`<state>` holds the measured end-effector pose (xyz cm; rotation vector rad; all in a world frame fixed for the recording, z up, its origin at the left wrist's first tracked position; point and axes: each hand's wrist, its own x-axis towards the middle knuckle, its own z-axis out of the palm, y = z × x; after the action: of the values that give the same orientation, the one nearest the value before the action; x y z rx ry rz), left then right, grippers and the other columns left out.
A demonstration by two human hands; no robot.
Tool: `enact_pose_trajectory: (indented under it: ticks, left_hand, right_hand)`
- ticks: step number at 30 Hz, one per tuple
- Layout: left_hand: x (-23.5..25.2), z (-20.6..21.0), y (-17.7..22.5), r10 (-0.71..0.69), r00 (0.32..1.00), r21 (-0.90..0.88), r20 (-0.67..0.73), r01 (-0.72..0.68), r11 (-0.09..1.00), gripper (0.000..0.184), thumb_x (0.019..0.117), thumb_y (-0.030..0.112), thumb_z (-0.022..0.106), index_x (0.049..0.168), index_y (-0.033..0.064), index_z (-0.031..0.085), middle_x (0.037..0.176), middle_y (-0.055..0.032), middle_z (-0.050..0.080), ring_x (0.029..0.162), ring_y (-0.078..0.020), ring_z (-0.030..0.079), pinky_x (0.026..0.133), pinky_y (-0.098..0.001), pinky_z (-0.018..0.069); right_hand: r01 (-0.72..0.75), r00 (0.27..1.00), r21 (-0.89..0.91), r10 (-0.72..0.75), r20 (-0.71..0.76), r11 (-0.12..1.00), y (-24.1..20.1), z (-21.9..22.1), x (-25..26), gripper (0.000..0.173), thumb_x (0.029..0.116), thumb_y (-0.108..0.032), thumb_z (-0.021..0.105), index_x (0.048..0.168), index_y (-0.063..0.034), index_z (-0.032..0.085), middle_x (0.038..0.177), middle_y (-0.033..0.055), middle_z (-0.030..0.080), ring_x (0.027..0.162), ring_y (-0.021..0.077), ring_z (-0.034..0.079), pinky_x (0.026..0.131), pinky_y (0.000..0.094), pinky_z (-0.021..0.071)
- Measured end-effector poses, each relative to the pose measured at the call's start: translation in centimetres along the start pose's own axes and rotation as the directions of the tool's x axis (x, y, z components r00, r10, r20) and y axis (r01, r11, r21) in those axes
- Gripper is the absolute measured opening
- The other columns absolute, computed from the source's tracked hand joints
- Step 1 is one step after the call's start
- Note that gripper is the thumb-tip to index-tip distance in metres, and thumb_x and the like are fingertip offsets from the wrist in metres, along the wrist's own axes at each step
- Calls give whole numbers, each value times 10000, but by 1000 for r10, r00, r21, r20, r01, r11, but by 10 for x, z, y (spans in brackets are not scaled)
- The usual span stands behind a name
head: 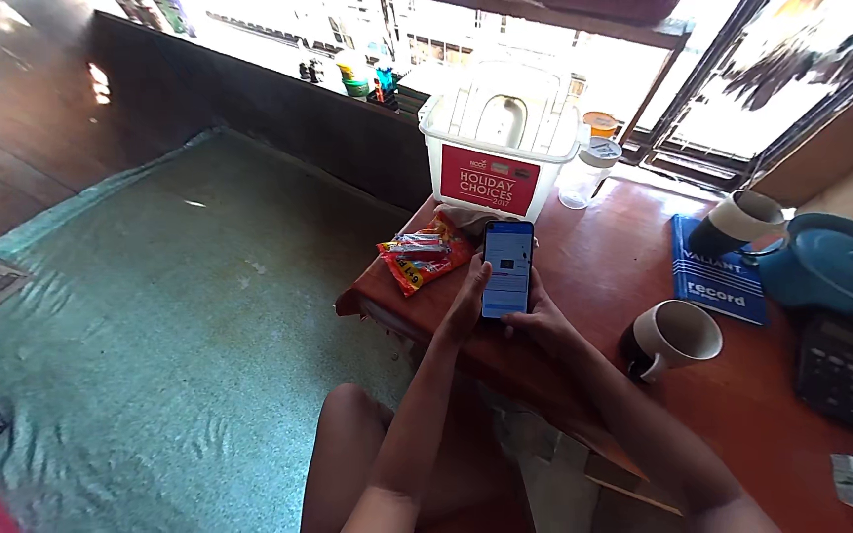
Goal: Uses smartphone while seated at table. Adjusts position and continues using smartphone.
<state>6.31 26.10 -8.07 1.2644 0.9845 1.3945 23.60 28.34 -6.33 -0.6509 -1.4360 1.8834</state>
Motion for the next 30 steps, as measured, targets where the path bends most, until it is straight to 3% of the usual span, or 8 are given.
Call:
enact_pose_trajectory:
  ticks: [10,14,22,30]
  left_hand:
    - [-2,0,3,23,1000,39,-1,-23,999,819,991,731,284,1567,149,308,1466,-24,512,1275,-62,527,1077,-324,451]
    - [-3,-1,2,14,1000,34,0,-14,999,815,990,732,294,1568,158,310,1462,-20,521,1270,-68,538,1073,-337,463]
    - [-1,-2,0,25,1000,22,17,-26,999,798,984,743,293,1536,170,350,1379,-16,582,1198,-69,586,1017,-330,504]
    - [-2,-1,1,35,999,34,16,-35,999,795,1001,719,274,1554,150,324,1435,-25,538,1249,-74,552,1057,-333,472]
  right_hand:
    - [7,1000,-2,-7,7,1000,0,1,0,944,766,139,644,1506,-270,224,1196,61,670,788,182,707,591,294,597]
    - [13,1000,-36,-13,8,999,0,0,-2,967,776,136,658,1529,-272,208,1234,55,655,867,182,710,642,315,614]
    - [14,1000,-19,-14,11,1000,2,0,-1,970,783,127,667,1529,-282,202,1215,53,665,826,182,711,622,309,612]
    - [11,1000,-16,-11,-5,1000,1,0,0,951,775,139,667,1508,-273,223,1215,45,668,855,181,716,637,310,614]
